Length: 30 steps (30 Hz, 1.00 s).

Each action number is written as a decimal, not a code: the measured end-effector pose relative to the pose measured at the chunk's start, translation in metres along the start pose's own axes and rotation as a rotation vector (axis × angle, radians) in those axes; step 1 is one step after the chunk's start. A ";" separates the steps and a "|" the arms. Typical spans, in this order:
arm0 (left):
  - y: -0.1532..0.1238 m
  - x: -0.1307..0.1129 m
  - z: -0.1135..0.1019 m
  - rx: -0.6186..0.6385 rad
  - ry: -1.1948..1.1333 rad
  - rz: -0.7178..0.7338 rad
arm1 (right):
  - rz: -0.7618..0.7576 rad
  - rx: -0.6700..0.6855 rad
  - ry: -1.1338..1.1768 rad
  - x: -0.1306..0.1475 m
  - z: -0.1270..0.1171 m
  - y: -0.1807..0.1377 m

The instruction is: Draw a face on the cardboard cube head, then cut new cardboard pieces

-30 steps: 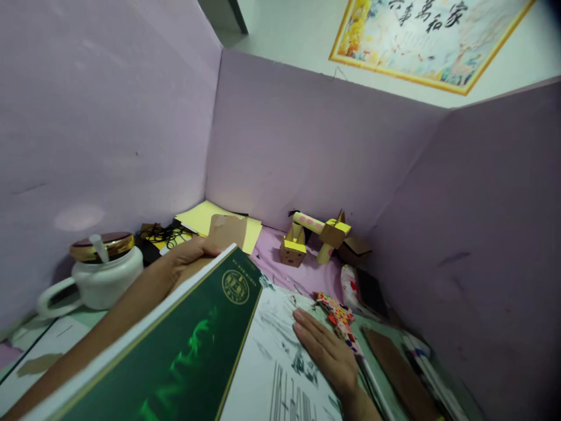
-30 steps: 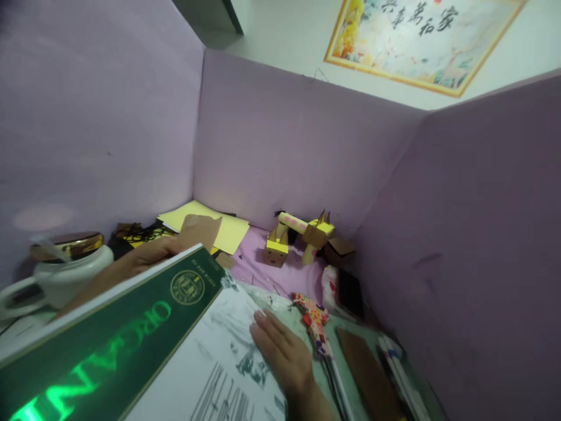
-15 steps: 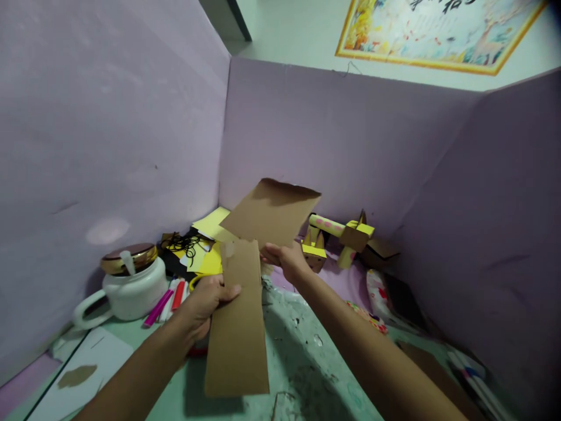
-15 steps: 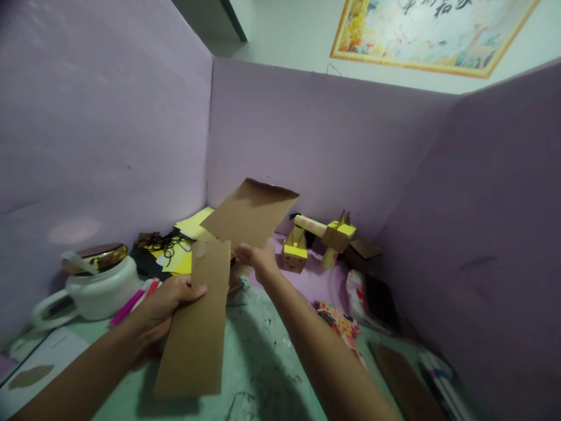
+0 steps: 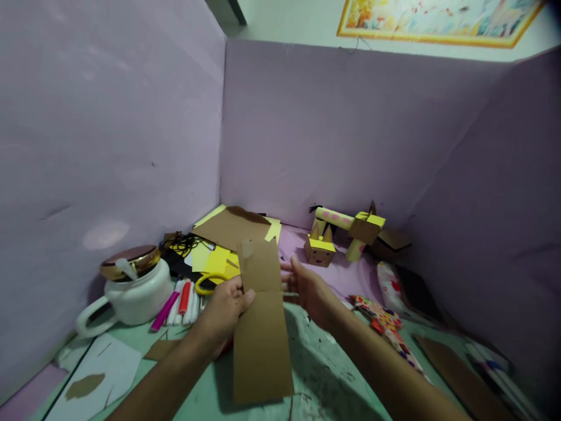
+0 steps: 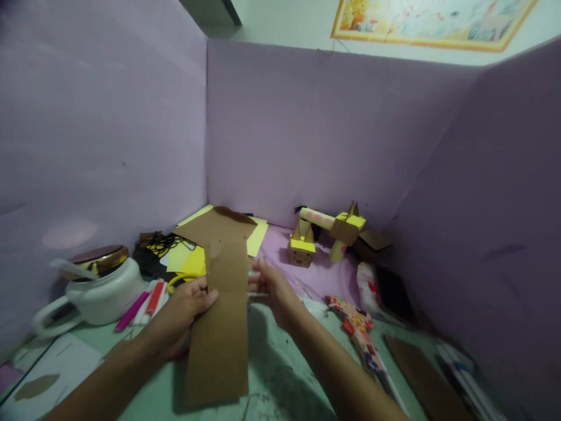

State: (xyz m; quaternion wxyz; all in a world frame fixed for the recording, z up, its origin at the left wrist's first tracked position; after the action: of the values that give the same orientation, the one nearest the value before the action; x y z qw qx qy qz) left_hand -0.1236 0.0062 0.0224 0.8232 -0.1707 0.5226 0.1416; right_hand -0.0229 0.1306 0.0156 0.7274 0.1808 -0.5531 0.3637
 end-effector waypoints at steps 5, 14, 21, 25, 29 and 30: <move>0.002 0.018 0.042 0.158 0.126 0.000 | 0.018 0.044 0.075 -0.012 -0.015 -0.087; 0.015 0.043 0.034 0.053 0.389 0.030 | -0.055 -0.203 0.296 -0.033 -0.072 -0.106; 0.001 0.018 0.011 -0.125 0.813 0.107 | -0.106 -0.308 0.347 -0.032 -0.073 -0.107; 0.002 -0.005 -0.022 -0.168 1.688 0.055 | -0.200 -0.405 0.335 -0.026 -0.079 -0.106; 0.006 -0.003 -0.039 -0.010 1.838 -0.070 | -0.241 -0.415 0.321 -0.024 -0.081 -0.106; 0.007 -0.003 -0.039 -0.018 1.835 -0.053 | -0.242 -0.413 0.319 -0.024 -0.081 -0.106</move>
State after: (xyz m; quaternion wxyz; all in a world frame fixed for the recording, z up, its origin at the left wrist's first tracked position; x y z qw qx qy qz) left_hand -0.1590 -0.0047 0.0087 0.0871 -0.2346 0.9661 -0.0642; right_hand 0.1061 0.1058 -0.0180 0.8647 0.0340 -0.4684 0.1780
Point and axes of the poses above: each hand's wrist, its own y-axis towards the middle knuckle, its own z-axis out of the palm, x = y × z, the point moved 4 cm from there along y, towards the middle knuckle
